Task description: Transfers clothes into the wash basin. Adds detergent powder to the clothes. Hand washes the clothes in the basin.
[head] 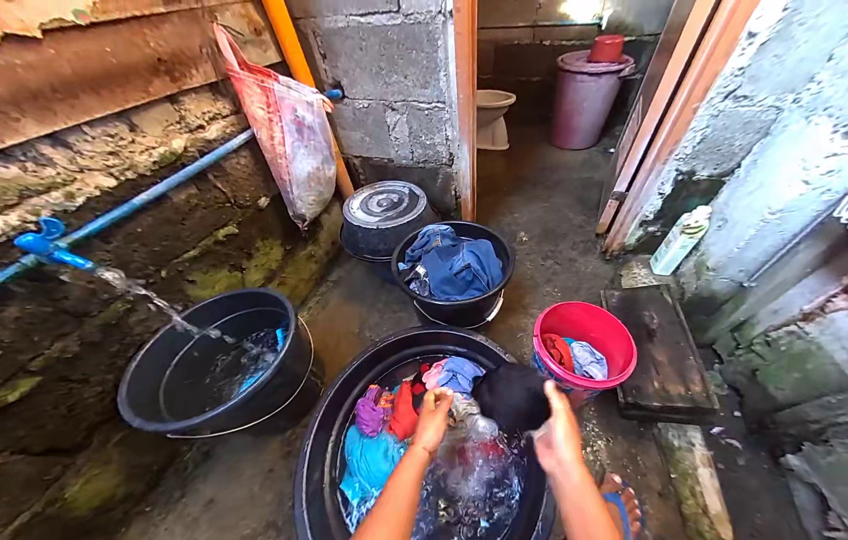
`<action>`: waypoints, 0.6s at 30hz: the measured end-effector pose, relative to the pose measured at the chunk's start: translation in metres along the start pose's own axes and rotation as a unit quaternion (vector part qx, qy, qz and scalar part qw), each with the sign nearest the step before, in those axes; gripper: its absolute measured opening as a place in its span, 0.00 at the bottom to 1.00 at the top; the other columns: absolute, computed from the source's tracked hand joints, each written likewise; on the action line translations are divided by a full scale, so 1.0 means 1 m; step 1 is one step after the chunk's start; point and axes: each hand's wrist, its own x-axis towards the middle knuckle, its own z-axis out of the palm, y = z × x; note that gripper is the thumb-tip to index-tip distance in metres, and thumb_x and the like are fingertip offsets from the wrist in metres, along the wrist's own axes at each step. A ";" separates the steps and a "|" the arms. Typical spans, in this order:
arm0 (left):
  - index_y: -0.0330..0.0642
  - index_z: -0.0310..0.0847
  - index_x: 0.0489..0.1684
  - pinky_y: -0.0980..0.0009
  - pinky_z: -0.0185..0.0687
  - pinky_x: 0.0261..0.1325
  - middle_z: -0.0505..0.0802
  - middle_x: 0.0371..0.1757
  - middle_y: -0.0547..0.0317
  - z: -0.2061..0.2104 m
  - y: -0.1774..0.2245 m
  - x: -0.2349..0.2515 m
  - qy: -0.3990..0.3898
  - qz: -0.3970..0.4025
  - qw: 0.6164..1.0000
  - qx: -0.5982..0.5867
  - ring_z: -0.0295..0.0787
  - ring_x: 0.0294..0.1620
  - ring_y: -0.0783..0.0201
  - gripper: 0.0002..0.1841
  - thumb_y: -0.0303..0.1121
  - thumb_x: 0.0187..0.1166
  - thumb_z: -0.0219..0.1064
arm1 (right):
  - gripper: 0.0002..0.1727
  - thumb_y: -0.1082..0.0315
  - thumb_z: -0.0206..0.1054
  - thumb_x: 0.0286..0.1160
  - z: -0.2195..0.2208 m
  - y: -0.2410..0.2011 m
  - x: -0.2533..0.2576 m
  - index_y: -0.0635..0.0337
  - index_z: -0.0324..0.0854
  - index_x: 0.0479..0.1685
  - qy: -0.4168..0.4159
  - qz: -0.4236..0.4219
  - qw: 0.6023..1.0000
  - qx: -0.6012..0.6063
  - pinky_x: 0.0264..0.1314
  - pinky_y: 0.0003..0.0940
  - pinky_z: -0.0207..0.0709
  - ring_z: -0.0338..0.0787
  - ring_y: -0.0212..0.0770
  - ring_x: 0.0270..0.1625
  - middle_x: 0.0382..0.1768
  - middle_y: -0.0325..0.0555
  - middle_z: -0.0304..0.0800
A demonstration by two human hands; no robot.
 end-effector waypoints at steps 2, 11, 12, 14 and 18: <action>0.34 0.82 0.67 0.45 0.69 0.79 0.78 0.76 0.32 -0.006 -0.001 0.030 0.036 0.038 0.979 0.197 0.74 0.77 0.39 0.19 0.37 0.85 0.63 | 0.30 0.52 0.47 0.94 -0.012 -0.031 0.012 0.57 0.55 0.88 0.019 -0.041 0.995 0.091 0.65 0.54 0.82 0.83 0.50 0.70 0.74 0.56 0.76; 0.37 0.86 0.65 0.48 0.62 0.87 0.82 0.77 0.41 0.000 0.015 0.068 -0.018 0.038 0.916 0.398 0.74 0.81 0.47 0.23 0.41 0.75 0.75 | 0.26 0.70 0.51 0.87 -0.022 -0.030 0.017 0.64 0.62 0.84 -0.059 -0.023 0.998 0.013 0.58 0.48 0.86 0.89 0.52 0.62 0.74 0.61 0.76; 0.33 0.87 0.59 0.50 0.71 0.81 0.86 0.70 0.38 0.000 0.021 0.065 0.010 0.059 0.940 0.336 0.81 0.73 0.46 0.21 0.38 0.74 0.77 | 0.23 0.72 0.51 0.87 -0.019 -0.024 0.015 0.67 0.67 0.79 -0.080 -0.014 0.997 -0.013 0.55 0.46 0.87 0.91 0.51 0.58 0.69 0.61 0.81; 0.30 0.86 0.51 0.52 0.80 0.70 0.90 0.57 0.38 0.002 0.034 0.058 0.042 0.089 0.967 0.235 0.87 0.60 0.48 0.16 0.32 0.73 0.77 | 0.20 0.79 0.54 0.82 -0.012 -0.017 0.010 0.70 0.75 0.70 -0.116 -0.013 0.990 -0.079 0.52 0.43 0.88 0.93 0.49 0.53 0.62 0.60 0.87; 0.29 0.76 0.52 0.65 0.82 0.49 0.85 0.46 0.47 0.007 0.058 0.031 0.000 0.173 0.981 0.083 0.83 0.41 0.62 0.12 0.25 0.76 0.70 | 0.17 0.83 0.61 0.73 -0.006 -0.006 0.003 0.69 0.82 0.61 -0.183 -0.086 0.964 -0.174 0.53 0.38 0.88 0.92 0.43 0.52 0.58 0.56 0.89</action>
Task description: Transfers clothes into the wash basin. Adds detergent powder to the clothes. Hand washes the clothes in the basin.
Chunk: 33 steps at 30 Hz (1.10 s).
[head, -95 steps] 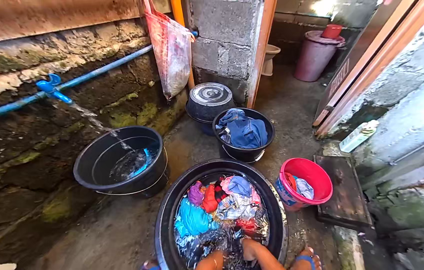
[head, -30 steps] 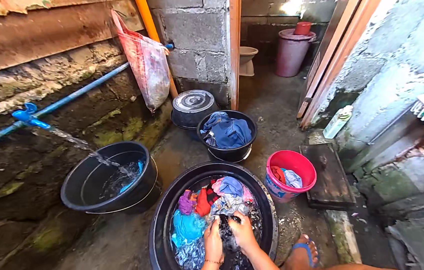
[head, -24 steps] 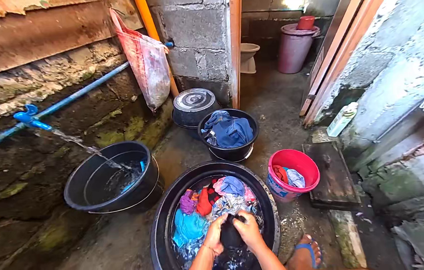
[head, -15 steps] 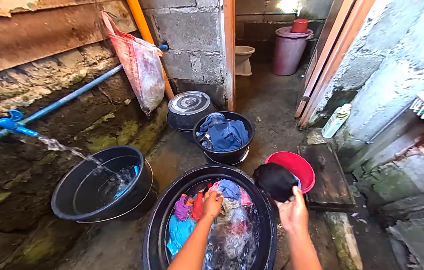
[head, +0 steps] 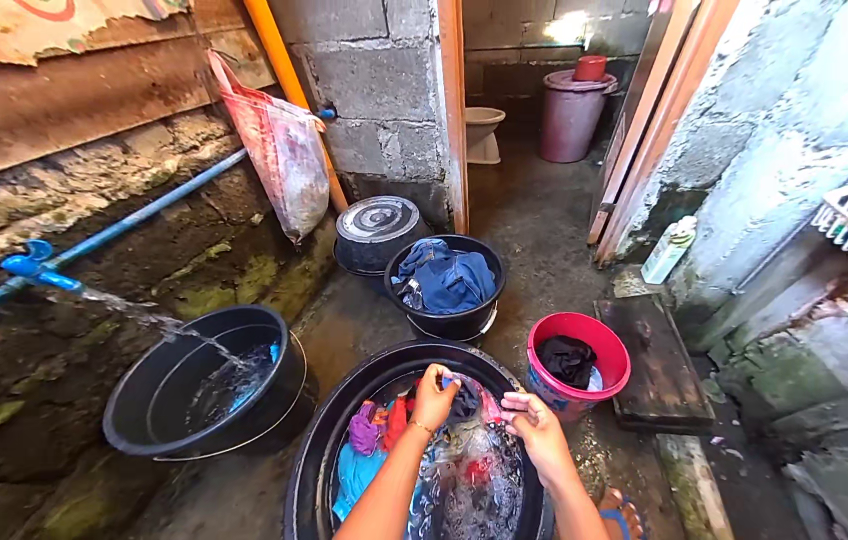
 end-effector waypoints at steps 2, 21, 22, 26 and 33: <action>0.31 0.71 0.52 0.69 0.83 0.50 0.84 0.47 0.50 -0.003 0.026 -0.015 0.005 0.038 0.996 -0.078 0.83 0.44 0.66 0.12 0.23 0.77 0.68 | 0.16 0.80 0.62 0.72 0.006 0.004 -0.004 0.66 0.88 0.56 -0.042 -0.065 0.996 -0.041 0.58 0.35 0.87 0.91 0.41 0.55 0.60 0.54 0.88; 0.42 0.75 0.51 0.71 0.89 0.47 0.88 0.47 0.60 -0.071 0.112 -0.175 0.121 0.106 0.908 -0.387 0.89 0.44 0.69 0.13 0.17 0.75 0.55 | 0.15 0.72 0.67 0.69 0.074 -0.001 -0.073 0.65 0.87 0.54 -0.181 -0.128 0.950 -0.220 0.53 0.37 0.88 0.93 0.38 0.46 0.46 0.49 0.93; 0.43 0.79 0.45 0.72 0.89 0.46 0.90 0.45 0.61 -0.076 0.105 -0.179 0.132 0.110 0.911 -0.375 0.89 0.43 0.70 0.11 0.17 0.76 0.56 | 0.15 0.73 0.65 0.70 0.070 -0.004 -0.071 0.65 0.88 0.55 -0.162 -0.141 0.944 -0.248 0.53 0.40 0.88 0.93 0.40 0.47 0.47 0.51 0.93; 0.44 0.86 0.23 0.73 0.85 0.56 0.92 0.43 0.61 -0.099 0.066 -0.193 0.203 0.087 0.943 -0.250 0.88 0.51 0.70 0.17 0.16 0.74 0.54 | 0.20 0.79 0.65 0.65 0.050 -0.023 -0.062 0.68 0.80 0.59 -0.210 -0.184 0.906 -0.319 0.45 0.38 0.86 0.89 0.43 0.44 0.58 0.59 0.84; 0.46 0.96 0.32 0.57 0.85 0.61 0.85 0.59 0.41 -0.131 0.012 -0.189 0.166 -0.124 0.955 0.212 0.84 0.60 0.52 0.20 0.14 0.75 0.57 | 0.23 0.84 0.61 0.67 0.039 -0.017 -0.058 0.47 0.96 0.47 -0.290 -0.104 0.807 -0.504 0.69 0.65 0.76 0.81 0.64 0.74 0.80 0.58 0.75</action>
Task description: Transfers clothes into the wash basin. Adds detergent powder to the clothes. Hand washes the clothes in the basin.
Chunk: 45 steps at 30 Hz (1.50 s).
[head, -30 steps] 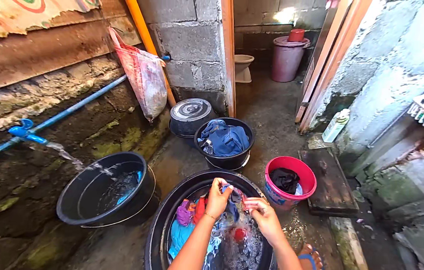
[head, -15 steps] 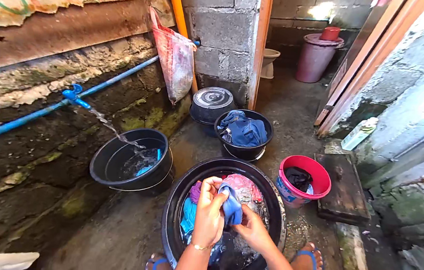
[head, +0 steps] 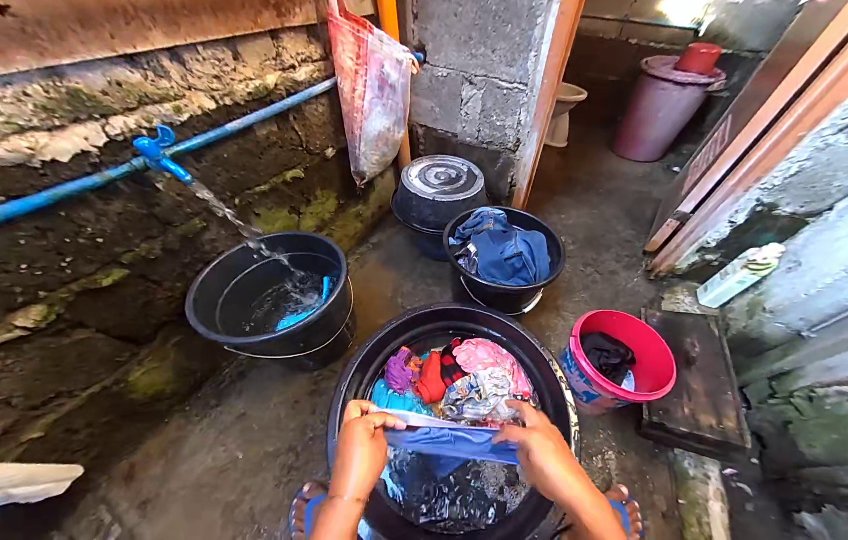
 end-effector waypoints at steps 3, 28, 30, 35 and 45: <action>0.55 0.95 0.56 0.45 0.80 0.72 0.79 0.75 0.38 0.033 -0.010 0.008 -0.192 -0.069 0.969 0.142 0.80 0.73 0.42 0.22 0.19 0.76 0.62 | 0.31 0.82 0.65 0.67 0.020 0.023 0.020 0.43 0.89 0.69 -0.083 0.132 0.987 -0.039 0.78 0.69 0.69 0.65 0.69 0.86 0.92 0.58 0.56; 0.44 0.79 0.78 0.37 0.69 0.79 0.75 0.81 0.32 0.127 -0.100 0.003 -0.504 0.074 0.832 0.220 0.73 0.80 0.33 0.28 0.19 0.75 0.65 | 0.61 0.71 0.83 0.55 0.103 0.084 0.042 0.43 0.50 0.96 -0.251 0.296 0.921 -0.038 0.76 0.68 0.72 0.65 0.79 0.83 0.91 0.79 0.36; 0.53 0.64 0.91 0.38 0.76 0.75 0.68 0.85 0.34 0.090 -0.070 0.009 -0.442 0.045 0.874 0.197 0.75 0.78 0.35 0.41 0.20 0.71 0.68 | 0.59 0.70 0.83 0.57 0.068 0.076 0.037 0.42 0.52 0.95 -0.199 0.289 0.936 -0.001 0.76 0.66 0.73 0.65 0.77 0.83 0.90 0.80 0.39; 0.46 0.58 0.92 0.47 0.81 0.70 0.65 0.84 0.32 -0.025 0.036 -0.002 -0.371 0.092 0.918 0.108 0.76 0.74 0.39 0.43 0.23 0.70 0.71 | 0.47 0.79 0.78 0.54 -0.035 -0.005 0.013 0.54 0.70 0.85 -0.044 0.141 0.986 0.072 0.72 0.58 0.78 0.74 0.65 0.77 0.83 0.71 0.57; 0.30 0.81 0.68 0.47 0.74 0.77 0.84 0.68 0.32 0.084 0.040 -0.011 -0.222 0.048 0.973 0.042 0.81 0.72 0.40 0.23 0.33 0.76 0.71 | 0.31 0.69 0.74 0.69 0.004 -0.054 0.027 0.62 0.74 0.75 -0.095 0.056 0.976 0.187 0.69 0.50 0.82 0.85 0.57 0.67 0.76 0.67 0.72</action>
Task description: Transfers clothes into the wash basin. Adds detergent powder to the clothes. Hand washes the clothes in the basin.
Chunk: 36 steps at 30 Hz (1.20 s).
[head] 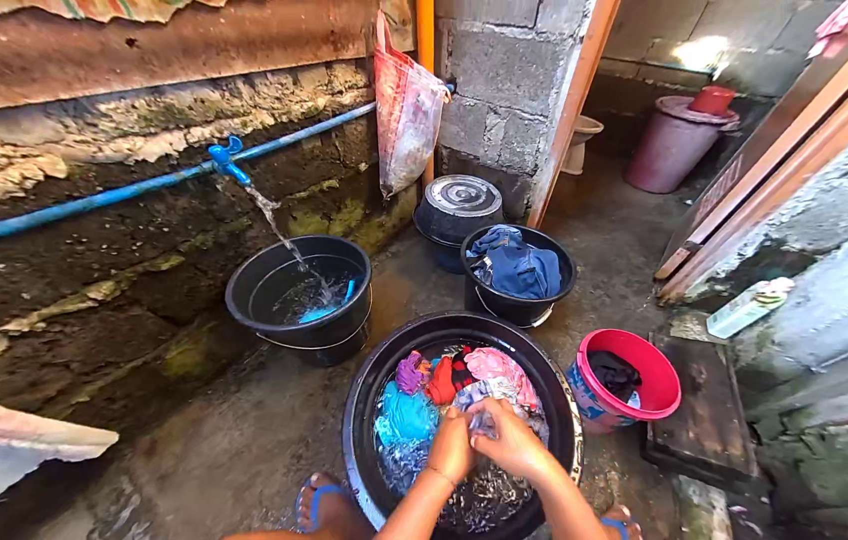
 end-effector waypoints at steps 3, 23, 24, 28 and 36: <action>0.30 0.87 0.58 0.37 0.74 0.74 0.90 0.63 0.31 0.057 -0.072 0.028 -0.088 -0.127 0.986 0.059 0.85 0.69 0.35 0.18 0.37 0.87 0.59 | 0.52 0.66 0.85 0.56 0.020 0.052 0.016 0.56 0.62 0.89 0.002 0.030 1.000 -0.002 0.76 0.56 0.77 0.78 0.64 0.77 0.81 0.71 0.66; 0.48 0.59 0.88 0.32 0.80 0.57 0.81 0.74 0.34 -0.004 -0.067 0.007 -0.034 -0.260 0.792 -0.552 0.83 0.67 0.33 0.41 0.70 0.86 0.35 | 0.28 0.83 0.74 0.56 0.047 0.023 0.031 0.69 0.76 0.62 0.029 -0.034 0.961 0.273 0.62 0.40 0.86 0.90 0.41 0.56 0.54 0.54 0.89; 0.46 0.71 0.77 0.40 0.86 0.50 0.89 0.61 0.38 0.005 -0.062 0.014 -0.047 -0.251 0.758 -0.601 0.89 0.54 0.40 0.41 0.71 0.85 0.34 | 0.28 0.84 0.73 0.55 0.051 0.025 0.031 0.68 0.75 0.61 0.011 -0.039 0.951 0.307 0.59 0.40 0.87 0.91 0.41 0.54 0.54 0.53 0.89; 0.38 0.77 0.70 0.55 0.86 0.58 0.92 0.54 0.45 0.016 -0.049 0.031 0.078 -0.165 0.774 -0.607 0.90 0.53 0.54 0.23 0.47 0.92 0.53 | 0.37 0.88 0.71 0.49 0.045 0.066 0.027 0.65 0.73 0.69 0.060 -0.032 0.921 0.383 0.58 0.43 0.88 0.90 0.44 0.58 0.61 0.53 0.87; 0.31 0.88 0.44 0.52 0.78 0.73 0.91 0.57 0.40 0.068 -0.022 0.002 0.174 0.107 0.967 -0.156 0.86 0.65 0.46 0.21 0.46 0.74 0.73 | 0.36 0.32 0.36 0.88 0.060 0.101 0.023 0.49 0.78 0.63 0.036 0.119 0.751 0.648 0.48 0.43 0.90 0.94 0.43 0.48 0.47 0.46 0.94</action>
